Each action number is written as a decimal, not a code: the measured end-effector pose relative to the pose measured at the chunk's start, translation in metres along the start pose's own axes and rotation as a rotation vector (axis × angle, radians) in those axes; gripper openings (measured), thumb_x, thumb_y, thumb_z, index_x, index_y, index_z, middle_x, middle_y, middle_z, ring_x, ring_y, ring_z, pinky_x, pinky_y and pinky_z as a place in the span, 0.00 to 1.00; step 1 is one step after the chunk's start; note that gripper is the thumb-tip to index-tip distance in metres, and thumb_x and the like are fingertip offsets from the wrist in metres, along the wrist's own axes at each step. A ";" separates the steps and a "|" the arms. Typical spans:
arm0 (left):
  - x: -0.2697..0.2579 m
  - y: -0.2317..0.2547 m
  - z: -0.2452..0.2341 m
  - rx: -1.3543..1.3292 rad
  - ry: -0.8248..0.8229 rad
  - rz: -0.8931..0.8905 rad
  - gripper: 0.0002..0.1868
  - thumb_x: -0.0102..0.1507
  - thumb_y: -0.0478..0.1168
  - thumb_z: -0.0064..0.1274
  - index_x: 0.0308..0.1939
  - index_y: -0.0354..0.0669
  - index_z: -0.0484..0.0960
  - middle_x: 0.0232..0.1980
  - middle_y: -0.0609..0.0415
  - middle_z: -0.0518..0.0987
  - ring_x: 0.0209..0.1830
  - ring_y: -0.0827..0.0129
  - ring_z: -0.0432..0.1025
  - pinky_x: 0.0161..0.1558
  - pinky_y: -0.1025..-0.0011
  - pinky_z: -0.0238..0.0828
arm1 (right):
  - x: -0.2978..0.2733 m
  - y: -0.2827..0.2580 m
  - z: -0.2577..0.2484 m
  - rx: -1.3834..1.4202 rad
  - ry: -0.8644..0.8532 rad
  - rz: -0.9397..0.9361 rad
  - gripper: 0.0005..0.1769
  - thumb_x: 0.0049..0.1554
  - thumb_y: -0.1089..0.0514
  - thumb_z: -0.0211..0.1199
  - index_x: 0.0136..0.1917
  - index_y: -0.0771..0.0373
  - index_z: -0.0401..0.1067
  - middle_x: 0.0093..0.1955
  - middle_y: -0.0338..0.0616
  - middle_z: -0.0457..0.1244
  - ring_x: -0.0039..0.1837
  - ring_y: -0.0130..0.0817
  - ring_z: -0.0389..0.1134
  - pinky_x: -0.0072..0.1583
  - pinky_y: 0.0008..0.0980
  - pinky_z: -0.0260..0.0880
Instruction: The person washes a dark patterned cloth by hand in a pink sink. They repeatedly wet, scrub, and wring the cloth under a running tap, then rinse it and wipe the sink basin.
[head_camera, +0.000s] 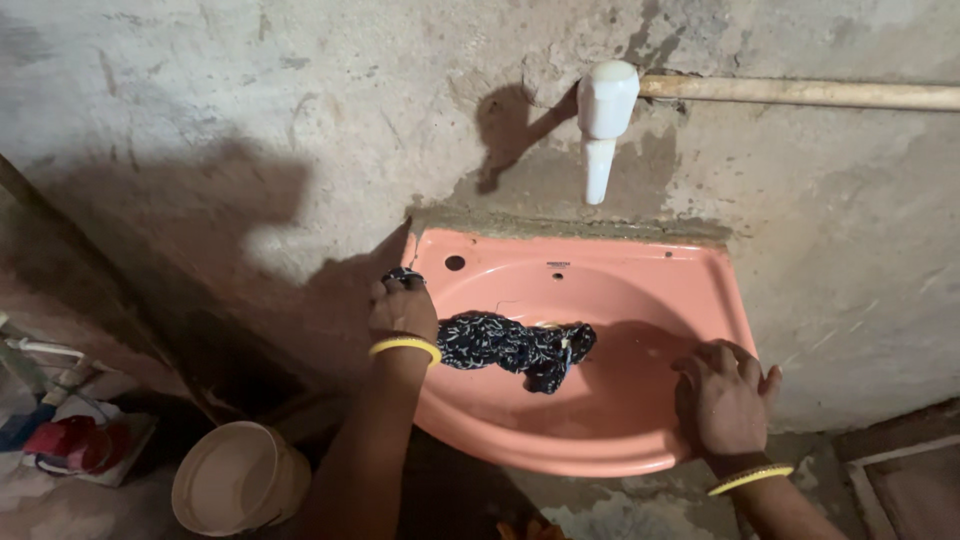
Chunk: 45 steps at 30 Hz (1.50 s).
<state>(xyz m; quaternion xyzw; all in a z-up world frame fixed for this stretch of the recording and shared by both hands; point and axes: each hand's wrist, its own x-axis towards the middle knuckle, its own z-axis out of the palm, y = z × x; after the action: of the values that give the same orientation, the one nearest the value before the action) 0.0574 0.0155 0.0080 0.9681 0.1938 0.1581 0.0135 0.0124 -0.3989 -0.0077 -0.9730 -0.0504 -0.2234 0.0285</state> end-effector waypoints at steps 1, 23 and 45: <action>-0.001 -0.002 -0.001 -0.008 -0.011 -0.002 0.15 0.67 0.40 0.44 0.54 0.47 0.82 0.58 0.43 0.78 0.59 0.48 0.70 0.53 0.56 0.75 | 0.000 0.000 0.000 0.005 0.006 0.003 0.11 0.52 0.48 0.64 0.49 0.38 0.79 0.64 0.29 0.64 0.74 0.41 0.59 0.74 0.70 0.47; -0.031 -0.057 -0.068 -1.150 0.426 0.003 0.21 0.59 0.34 0.56 0.56 0.36 0.82 0.52 0.44 0.85 0.51 0.61 0.80 0.51 0.67 0.75 | 0.009 0.000 0.009 -0.015 -0.112 -0.057 0.13 0.53 0.43 0.61 0.51 0.37 0.79 0.68 0.31 0.61 0.77 0.41 0.54 0.76 0.70 0.42; -0.093 -0.118 -0.033 -0.563 0.072 0.680 0.11 0.52 0.33 0.58 0.38 0.46 0.87 0.46 0.51 0.84 0.51 0.53 0.74 0.53 0.57 0.70 | 0.005 -0.030 -0.010 0.085 -0.218 -0.096 0.15 0.51 0.46 0.64 0.52 0.45 0.79 0.65 0.36 0.62 0.74 0.45 0.55 0.74 0.74 0.40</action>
<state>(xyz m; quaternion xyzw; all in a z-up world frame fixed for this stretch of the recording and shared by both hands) -0.0776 0.0878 0.0013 0.9293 -0.1859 0.2340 0.2171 0.0093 -0.3693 0.0051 -0.9859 -0.1091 -0.1150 0.0531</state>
